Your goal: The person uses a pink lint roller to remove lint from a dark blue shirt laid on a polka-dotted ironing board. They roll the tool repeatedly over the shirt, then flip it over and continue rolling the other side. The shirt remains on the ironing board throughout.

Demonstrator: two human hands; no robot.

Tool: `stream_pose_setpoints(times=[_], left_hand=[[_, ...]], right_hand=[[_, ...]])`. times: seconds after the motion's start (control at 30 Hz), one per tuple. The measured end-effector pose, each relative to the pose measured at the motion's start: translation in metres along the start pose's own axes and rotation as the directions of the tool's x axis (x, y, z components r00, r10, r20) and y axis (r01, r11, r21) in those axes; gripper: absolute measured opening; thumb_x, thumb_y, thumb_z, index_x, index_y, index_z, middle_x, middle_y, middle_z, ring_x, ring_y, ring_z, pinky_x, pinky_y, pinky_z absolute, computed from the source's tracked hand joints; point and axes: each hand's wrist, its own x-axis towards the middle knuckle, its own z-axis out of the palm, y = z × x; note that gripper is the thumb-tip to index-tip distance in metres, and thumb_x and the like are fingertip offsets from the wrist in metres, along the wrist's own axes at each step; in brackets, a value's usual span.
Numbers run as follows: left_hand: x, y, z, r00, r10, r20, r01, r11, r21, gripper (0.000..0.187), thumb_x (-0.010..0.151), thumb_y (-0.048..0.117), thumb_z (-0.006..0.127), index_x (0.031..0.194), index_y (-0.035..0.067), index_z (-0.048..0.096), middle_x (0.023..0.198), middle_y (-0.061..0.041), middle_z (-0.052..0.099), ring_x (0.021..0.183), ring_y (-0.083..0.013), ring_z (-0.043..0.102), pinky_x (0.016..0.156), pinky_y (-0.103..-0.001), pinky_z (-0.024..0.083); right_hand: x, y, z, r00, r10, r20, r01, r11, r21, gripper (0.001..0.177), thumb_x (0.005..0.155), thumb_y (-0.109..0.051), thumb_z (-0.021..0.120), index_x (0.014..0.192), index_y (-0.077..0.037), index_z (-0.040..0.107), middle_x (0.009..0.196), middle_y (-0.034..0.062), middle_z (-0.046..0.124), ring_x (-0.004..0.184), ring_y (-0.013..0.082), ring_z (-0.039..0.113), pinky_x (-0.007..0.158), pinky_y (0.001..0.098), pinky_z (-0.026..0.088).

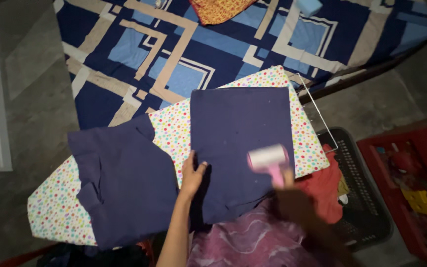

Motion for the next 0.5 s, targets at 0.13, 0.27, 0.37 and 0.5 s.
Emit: stream_pose_setpoints(times=[0.13,0.27,0.37,0.5], left_hand=[[-0.006,0.021,0.004,0.984,0.13,-0.119,-0.118,0.987,0.106,0.086,0.088,0.028,0.073,0.158,0.005,0.029,0.164,-0.03,0.016,0.15,-0.0467,0.019,0.122,-0.051,0.021],[-0.047,0.053,0.025,0.966,0.255,0.044,-0.257,0.923,0.286,0.087,0.084,0.029,0.074,0.157,0.008,0.03,0.166,-0.028,0.011,0.151,-0.0495,0.015,0.121,-0.054,0.02],[-0.073,0.067,0.037,0.928,0.207,0.31,-0.33,0.842,0.427,0.085,0.085,0.031,0.072,0.158,0.017,0.031,0.168,-0.023,0.008,0.152,-0.0484,0.01,0.12,-0.058,0.018],[-0.087,0.059,0.039,0.827,0.213,0.519,-0.517,0.65,0.557,0.079,0.09,0.035,0.069,0.159,0.024,0.032,0.169,-0.016,0.009,0.154,-0.0441,0.007,0.119,-0.066,0.012]], right_hand=[[-0.052,-0.011,0.035,0.945,0.272,0.183,-0.307,0.931,0.197,0.065,0.088,-0.04,0.066,0.141,-0.008,0.044,0.113,0.0247,0.061,0.092,0.0474,0.068,0.072,0.0458,0.056],[0.014,-0.006,0.045,0.653,0.649,0.391,-0.753,0.613,0.24,0.051,0.1,-0.04,0.057,0.142,-0.014,0.043,0.096,0.0212,0.069,0.078,0.0426,0.071,0.066,0.051,0.055],[0.107,0.021,0.027,0.581,0.686,0.438,-0.813,0.46,0.356,0.047,0.105,-0.036,0.054,0.141,-0.012,0.036,0.088,0.0219,0.071,0.066,0.0375,0.07,0.058,0.0483,0.055],[0.225,0.061,0.005,0.643,0.602,0.473,-0.752,0.383,0.536,0.046,0.107,-0.029,0.051,0.138,-0.007,0.024,0.079,0.0253,0.07,0.048,0.0298,0.067,0.046,0.0403,0.054]])
